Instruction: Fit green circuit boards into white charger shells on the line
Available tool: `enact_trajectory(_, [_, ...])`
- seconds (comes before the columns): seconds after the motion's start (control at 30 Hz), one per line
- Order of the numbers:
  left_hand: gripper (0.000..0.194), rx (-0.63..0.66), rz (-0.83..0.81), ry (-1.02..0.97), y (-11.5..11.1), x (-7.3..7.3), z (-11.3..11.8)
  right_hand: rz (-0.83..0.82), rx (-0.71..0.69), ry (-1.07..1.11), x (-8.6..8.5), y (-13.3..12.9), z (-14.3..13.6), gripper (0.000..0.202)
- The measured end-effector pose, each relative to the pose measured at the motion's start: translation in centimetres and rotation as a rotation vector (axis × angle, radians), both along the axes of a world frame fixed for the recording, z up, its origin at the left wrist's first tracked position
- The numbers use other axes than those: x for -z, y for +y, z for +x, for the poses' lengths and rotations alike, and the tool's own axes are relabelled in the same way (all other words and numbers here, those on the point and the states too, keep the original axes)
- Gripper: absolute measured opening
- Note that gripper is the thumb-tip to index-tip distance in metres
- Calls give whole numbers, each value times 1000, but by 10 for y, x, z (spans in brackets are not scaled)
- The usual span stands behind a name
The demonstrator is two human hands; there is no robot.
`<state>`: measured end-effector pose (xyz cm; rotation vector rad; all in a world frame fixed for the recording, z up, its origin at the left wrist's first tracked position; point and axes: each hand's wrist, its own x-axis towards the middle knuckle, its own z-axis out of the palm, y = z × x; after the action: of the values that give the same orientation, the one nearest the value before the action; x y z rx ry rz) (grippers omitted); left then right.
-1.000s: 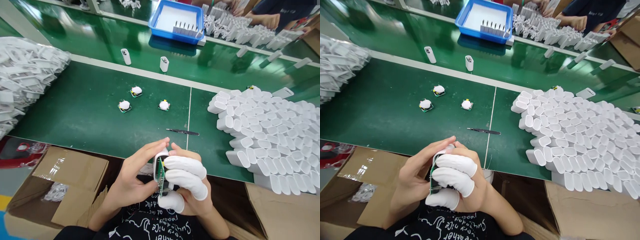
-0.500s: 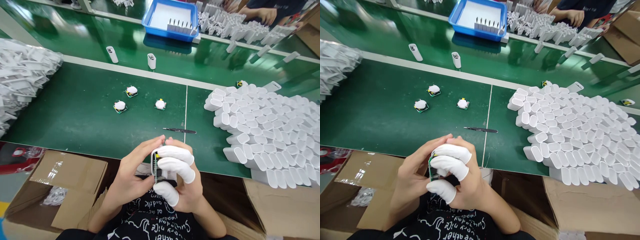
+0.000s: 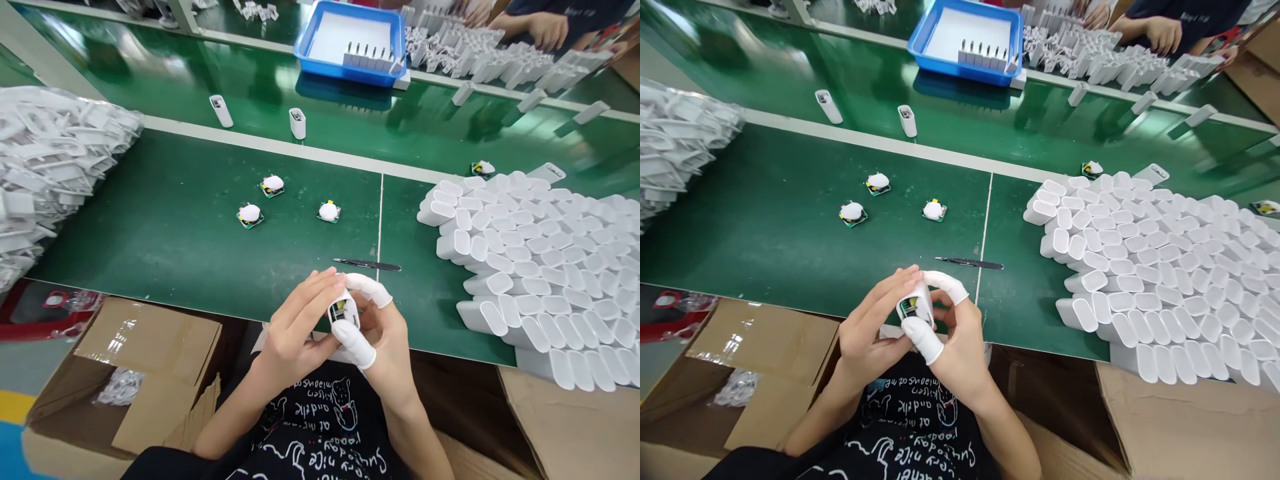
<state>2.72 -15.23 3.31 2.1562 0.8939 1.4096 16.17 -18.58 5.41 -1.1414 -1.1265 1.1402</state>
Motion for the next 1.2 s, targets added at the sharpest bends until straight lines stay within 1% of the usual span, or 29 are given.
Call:
enact_trajectory(0.07, [54,-57,-27,-14,-2,-1,2,40,24,-114,5,-2,1,49])
enact_trajectory(0.1, [53,-81,-45,-27,-3,-2,3,88,44,-187,7,-3,1,54])
enact_trajectory(0.17, [51,-127,-62,-54,-5,-4,6,241,92,-340,12,-7,1,61])
enact_trajectory(0.23, [46,-173,-45,-79,-6,-5,9,388,146,-476,14,-11,0,64])
enact_trajectory(0.3, [41,-216,5,-103,-7,-5,13,488,196,-568,15,-12,-2,60])
enact_trajectory(0.37, [38,-241,63,-116,-7,-5,16,543,232,-618,15,-11,-3,54])
enact_trajectory(0.43, [37,-248,99,-117,-6,-5,17,582,238,-639,14,-9,-2,50])
enact_trajectory(0.57, [34,-270,116,-114,-5,-2,18,578,176,-653,12,-6,0,47])
enact_trajectory(0.67, [37,-278,105,-156,-6,1,17,518,125,-605,12,-7,-2,46])
enact_trajectory(0.77, [49,-252,62,-222,-8,5,17,478,161,-426,16,-9,-8,50])
enact_trajectory(0.83, [52,-244,45,-249,-10,7,17,487,180,-384,19,-11,-11,50])
enact_trajectory(0.97, [40,-288,48,-262,-13,6,19,593,223,-532,19,-14,-12,49])
enact_trajectory(1.03, [38,-307,53,-260,-13,5,20,606,253,-603,16,-16,-13,51])
enact_trajectory(1.13, [38,-333,43,-260,-14,5,21,534,274,-612,12,-19,-17,48])
enact_trajectory(1.2, [41,-346,41,-263,-14,5,21,470,291,-520,12,-20,-22,46])
